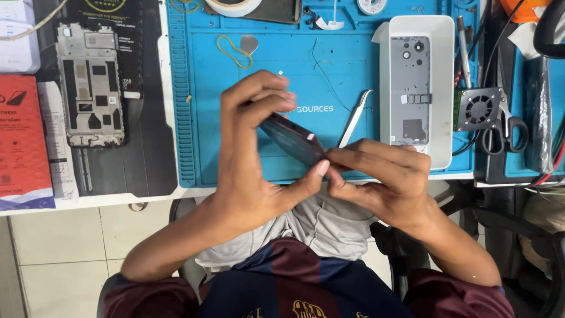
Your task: The person opens the back cover of a smartphone at a repair bench, works on the internal battery and components with their hands, then aligns the back cover and presses along its edges to snap it closed, repeatedly checking the fit.
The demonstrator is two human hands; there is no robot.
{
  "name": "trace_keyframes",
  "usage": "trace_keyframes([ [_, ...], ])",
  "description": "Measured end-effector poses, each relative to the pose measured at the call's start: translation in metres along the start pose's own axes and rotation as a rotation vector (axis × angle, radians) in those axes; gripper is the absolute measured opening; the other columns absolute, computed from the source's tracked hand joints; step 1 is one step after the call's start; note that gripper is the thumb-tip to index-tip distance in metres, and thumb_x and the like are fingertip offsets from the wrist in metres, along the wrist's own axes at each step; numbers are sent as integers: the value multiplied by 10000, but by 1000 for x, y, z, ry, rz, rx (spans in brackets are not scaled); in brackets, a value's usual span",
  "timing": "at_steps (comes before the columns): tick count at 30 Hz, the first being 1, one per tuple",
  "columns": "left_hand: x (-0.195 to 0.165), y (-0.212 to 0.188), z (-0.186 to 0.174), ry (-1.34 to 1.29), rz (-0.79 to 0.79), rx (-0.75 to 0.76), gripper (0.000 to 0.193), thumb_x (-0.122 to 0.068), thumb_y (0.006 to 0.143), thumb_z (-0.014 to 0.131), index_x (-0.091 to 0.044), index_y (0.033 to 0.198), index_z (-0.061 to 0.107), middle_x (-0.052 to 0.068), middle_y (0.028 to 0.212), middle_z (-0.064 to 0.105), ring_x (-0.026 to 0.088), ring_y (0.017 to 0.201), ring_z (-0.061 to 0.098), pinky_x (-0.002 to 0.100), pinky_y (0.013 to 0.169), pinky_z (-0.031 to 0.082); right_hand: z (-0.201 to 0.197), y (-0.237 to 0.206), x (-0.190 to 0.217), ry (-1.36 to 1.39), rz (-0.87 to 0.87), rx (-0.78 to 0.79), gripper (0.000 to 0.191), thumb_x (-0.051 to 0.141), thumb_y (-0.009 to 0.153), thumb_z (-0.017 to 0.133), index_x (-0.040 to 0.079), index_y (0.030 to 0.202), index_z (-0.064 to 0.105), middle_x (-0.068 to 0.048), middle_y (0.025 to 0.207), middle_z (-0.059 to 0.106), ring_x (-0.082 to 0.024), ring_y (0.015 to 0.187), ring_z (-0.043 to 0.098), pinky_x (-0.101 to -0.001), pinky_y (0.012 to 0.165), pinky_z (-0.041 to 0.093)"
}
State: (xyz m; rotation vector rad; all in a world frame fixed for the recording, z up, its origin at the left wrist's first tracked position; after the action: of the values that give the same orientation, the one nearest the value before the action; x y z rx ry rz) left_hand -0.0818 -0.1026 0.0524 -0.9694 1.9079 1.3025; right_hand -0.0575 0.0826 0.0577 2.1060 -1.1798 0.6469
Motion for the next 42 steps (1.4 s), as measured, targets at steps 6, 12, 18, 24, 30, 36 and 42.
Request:
trace_keyframes([
  [6,-13,-11,13,-53,48,24,687,-128,823,809,-57,1397,439,176,1435,400,319,1335,480,425,1077,468,-14,-2,12,-100,-3,-54,266,74,836,861,-18,1042,720,-120,890,728,-210,741,724,-300,638,540],
  [12,-22,-17,35,-1,104,47,725,-112,881,876,-72,1444,421,161,1475,355,317,1356,459,387,1102,528,-42,1,37,-92,-72,-194,366,-21,807,819,-125,1112,644,-200,944,725,-286,856,756,-346,718,609],
  [18,-25,-24,45,59,139,-91,738,-105,787,962,-124,1334,468,151,1469,372,320,1351,494,407,1036,536,-52,1,46,24,-216,-144,306,6,802,812,-118,1041,665,-232,956,725,-316,897,775,-366,761,662],
  [24,-20,-33,59,67,187,-147,848,-76,818,973,-111,1440,397,170,1475,404,341,1348,499,396,1023,536,-59,-5,42,3,-217,-119,244,37,815,806,-118,958,684,-208,892,733,-285,834,780,-344,705,656],
  [30,-18,-35,60,-44,196,-93,1056,-84,848,966,-121,1577,202,176,1471,485,342,1306,552,432,1091,505,-67,-4,36,28,-217,-96,222,78,833,799,-99,918,695,-189,872,735,-258,806,778,-323,695,646],
  [36,-21,-26,51,111,253,71,959,-29,918,812,-129,1583,127,171,1517,495,341,1337,600,428,1036,507,-69,-2,26,76,-53,25,223,101,852,808,-48,1000,731,-151,957,759,-218,874,792,-270,739,638],
  [42,-30,-18,50,364,498,152,816,51,1140,613,-43,1621,-39,190,1619,391,308,1358,552,353,1006,559,-65,6,23,23,-5,105,280,92,809,831,-13,1056,752,-123,952,762,-179,797,763,-247,675,605],
])
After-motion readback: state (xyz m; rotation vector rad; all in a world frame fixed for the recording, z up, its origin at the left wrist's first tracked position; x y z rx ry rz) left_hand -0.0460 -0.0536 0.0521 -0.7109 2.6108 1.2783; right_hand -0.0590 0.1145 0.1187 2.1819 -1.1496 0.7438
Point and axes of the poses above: each hand's wrist, its own y-axis towards the middle knuckle, its own z-axis out of the palm, x = y × z, the point moved 6 cm from there along y, towards the middle knuckle
